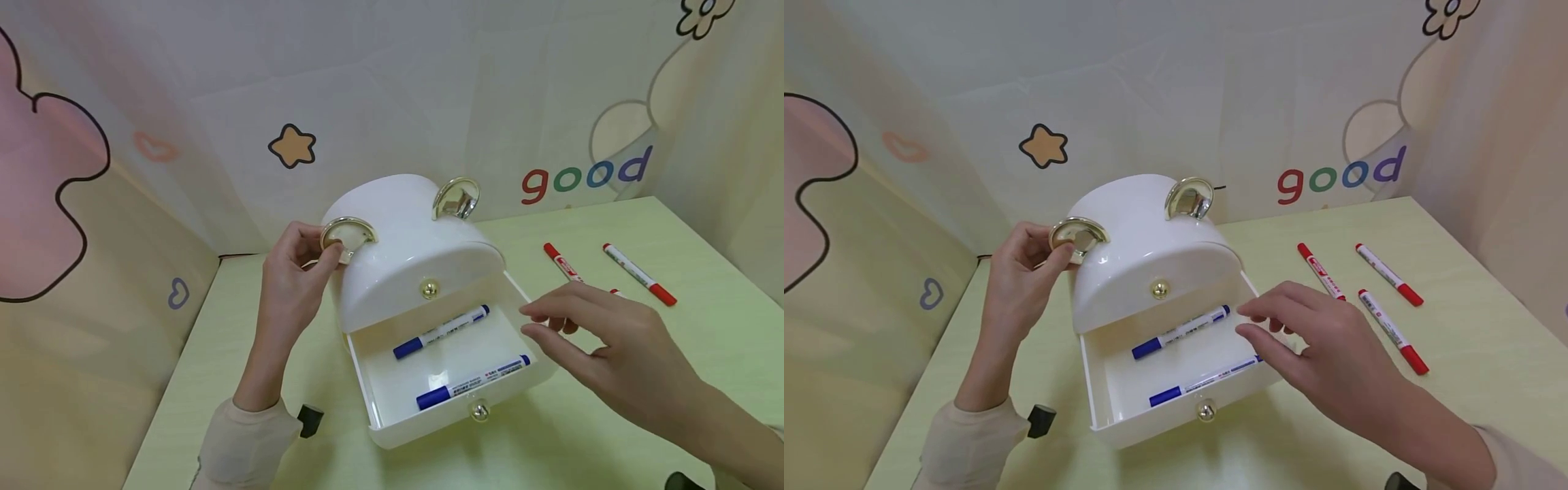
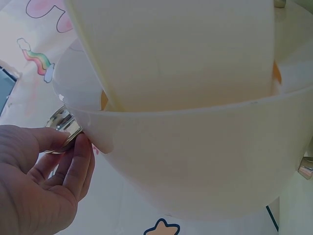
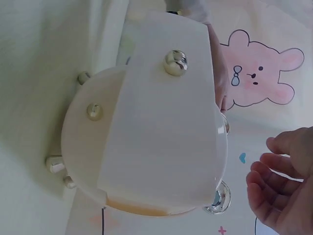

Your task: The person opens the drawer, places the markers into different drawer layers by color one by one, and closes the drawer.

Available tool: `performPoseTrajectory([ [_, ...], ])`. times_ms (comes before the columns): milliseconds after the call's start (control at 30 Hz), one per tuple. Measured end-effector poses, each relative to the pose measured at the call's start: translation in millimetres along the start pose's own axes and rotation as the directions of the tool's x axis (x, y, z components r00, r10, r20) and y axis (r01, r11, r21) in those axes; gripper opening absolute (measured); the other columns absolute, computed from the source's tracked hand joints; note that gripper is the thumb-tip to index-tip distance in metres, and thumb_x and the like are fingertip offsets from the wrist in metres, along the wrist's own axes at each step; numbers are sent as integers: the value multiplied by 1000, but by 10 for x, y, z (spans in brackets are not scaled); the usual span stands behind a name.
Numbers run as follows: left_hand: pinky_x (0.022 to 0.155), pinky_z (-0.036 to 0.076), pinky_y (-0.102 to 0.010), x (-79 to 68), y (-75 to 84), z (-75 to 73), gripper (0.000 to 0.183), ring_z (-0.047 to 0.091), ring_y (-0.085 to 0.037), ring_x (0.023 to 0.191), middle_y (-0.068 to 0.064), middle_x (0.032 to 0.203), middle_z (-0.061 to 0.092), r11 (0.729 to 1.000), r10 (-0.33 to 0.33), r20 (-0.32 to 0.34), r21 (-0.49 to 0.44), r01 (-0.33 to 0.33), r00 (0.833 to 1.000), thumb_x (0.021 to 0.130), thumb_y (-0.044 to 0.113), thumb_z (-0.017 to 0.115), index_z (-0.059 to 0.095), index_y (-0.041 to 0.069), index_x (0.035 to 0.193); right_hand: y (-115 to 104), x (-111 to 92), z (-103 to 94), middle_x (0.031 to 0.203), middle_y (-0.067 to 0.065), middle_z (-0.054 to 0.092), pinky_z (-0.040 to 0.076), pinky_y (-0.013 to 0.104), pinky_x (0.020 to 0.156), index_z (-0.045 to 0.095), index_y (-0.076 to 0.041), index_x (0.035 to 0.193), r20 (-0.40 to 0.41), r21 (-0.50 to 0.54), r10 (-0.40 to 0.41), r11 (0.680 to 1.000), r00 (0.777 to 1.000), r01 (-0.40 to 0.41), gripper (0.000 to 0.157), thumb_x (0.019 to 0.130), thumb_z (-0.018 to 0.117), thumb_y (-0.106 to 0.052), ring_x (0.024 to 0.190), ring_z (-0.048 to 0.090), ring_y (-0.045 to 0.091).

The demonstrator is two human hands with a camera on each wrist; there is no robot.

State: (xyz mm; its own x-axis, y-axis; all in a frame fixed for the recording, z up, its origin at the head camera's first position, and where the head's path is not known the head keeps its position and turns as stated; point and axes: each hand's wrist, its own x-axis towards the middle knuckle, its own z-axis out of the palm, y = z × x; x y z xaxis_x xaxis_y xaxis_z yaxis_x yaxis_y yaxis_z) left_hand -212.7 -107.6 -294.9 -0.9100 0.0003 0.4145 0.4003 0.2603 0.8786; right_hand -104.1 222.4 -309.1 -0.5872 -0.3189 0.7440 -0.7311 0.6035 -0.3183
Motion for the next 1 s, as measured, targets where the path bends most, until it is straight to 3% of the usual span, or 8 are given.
performPoseTrajectory([
  [67,78,64,-26,-3,6,-1,18,68,-17,87,-17,101,69,1000,5,2,-3,-5,1000,95,-3,68,62,-3,112,-29,-29,29,92,-5,71,53,11,55,78,-11,97,-50,-41,-61,997,997,59,44,104,58,-49,80,59,4],
  [267,78,64,-27,-3,0,2,18,68,-17,86,-17,101,69,1000,12,4,-11,-12,1000,95,-3,68,62,-4,112,-111,-110,83,90,-3,72,54,15,57,79,-9,96,-76,-138,-176,977,982,164,46,106,55,-47,76,66,10],
  [567,78,64,-27,-10,4,-2,17,67,-17,86,-17,101,69,1000,13,5,-2,-13,1000,96,-3,68,61,-4,112,-155,-266,204,91,-2,70,50,8,56,77,-7,100,-39,-70,-185,981,982,183,43,106,56,-44,74,64,9],
  [833,78,64,-28,-7,2,-4,17,68,-17,85,-17,101,69,1000,20,8,-3,-20,1000,96,-3,67,62,-4,112,-206,-399,315,86,-4,71,58,14,62,79,-12,100,39,-121,-152,980,988,155,47,106,53,-51,69,64,10],
  [1000,77,64,-28,-5,0,-6,17,68,-17,85,-17,100,69,1000,21,8,-4,-21,1000,96,-3,67,62,-3,112,-201,-440,387,86,-4,75,61,20,64,80,-13,99,56,-133,-197,970,979,202,44,106,54,-49,71,69,10],
])
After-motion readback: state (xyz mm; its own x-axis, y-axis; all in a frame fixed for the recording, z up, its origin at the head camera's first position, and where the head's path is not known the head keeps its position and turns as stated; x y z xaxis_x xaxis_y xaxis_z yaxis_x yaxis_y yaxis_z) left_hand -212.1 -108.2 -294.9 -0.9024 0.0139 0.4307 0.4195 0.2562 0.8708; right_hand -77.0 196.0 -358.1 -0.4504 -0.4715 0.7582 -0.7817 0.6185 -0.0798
